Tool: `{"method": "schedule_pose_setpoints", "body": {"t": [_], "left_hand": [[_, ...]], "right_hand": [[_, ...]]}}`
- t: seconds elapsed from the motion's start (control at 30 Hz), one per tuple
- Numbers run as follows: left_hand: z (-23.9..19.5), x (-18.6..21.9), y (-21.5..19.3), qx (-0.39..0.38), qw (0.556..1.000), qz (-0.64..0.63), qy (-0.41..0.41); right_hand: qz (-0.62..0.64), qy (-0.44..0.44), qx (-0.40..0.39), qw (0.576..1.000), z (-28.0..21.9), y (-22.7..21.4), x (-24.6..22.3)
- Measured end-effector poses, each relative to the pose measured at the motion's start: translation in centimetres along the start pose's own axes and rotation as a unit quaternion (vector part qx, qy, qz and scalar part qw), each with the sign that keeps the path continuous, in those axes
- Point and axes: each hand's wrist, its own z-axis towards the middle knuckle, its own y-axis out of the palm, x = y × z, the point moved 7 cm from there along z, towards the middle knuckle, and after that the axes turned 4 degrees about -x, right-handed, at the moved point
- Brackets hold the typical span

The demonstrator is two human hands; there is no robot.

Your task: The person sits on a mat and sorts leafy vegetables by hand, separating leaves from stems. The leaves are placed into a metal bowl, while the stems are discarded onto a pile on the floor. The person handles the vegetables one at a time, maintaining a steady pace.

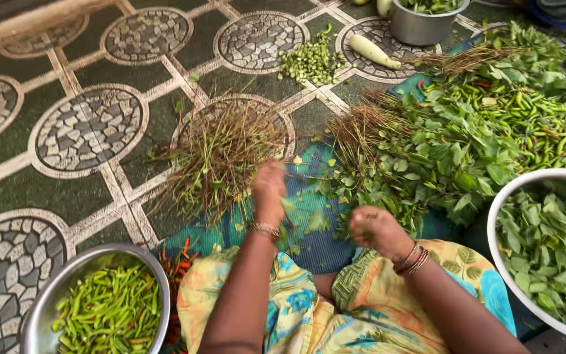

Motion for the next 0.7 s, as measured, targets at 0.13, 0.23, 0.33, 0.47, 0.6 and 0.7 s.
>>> {"method": "schedule_pose_setpoints", "body": {"t": [0.13, 0.23, 0.33, 0.47, 0.6, 0.7], "left_hand": [[-7.7, -1.3, 7.5, -0.331, 0.937, 0.095, 0.062], [-10.5, -4.7, 9.4, -0.400, 0.904, 0.099, -0.112], [-10.7, -2.4, 9.6, -0.448, 0.866, 0.192, 0.111], [-11.6, -2.9, 9.3, -0.414, 0.885, 0.180, 0.115], [-12.2, -3.9, 7.6, -0.339, 0.862, 0.366, 0.091], [-13.0, -2.0, 8.2, -0.339, 0.822, 0.374, 0.263]], "right_hand": [[0.090, 0.007, -0.031, 0.995, 0.6, -0.4, -0.4], [0.078, 0.060, -0.029, 0.995, 0.0, -0.1, -0.2], [0.084, 0.076, -0.038, 0.993, -0.4, 1.2, 0.0], [-0.065, 0.119, 0.014, 0.991, -1.3, 1.1, 0.8], [-0.002, 0.082, -0.149, 0.985, -0.3, 3.6, 2.2], [0.026, 0.103, -0.156, 0.982, 0.2, 3.6, 3.7]]}}
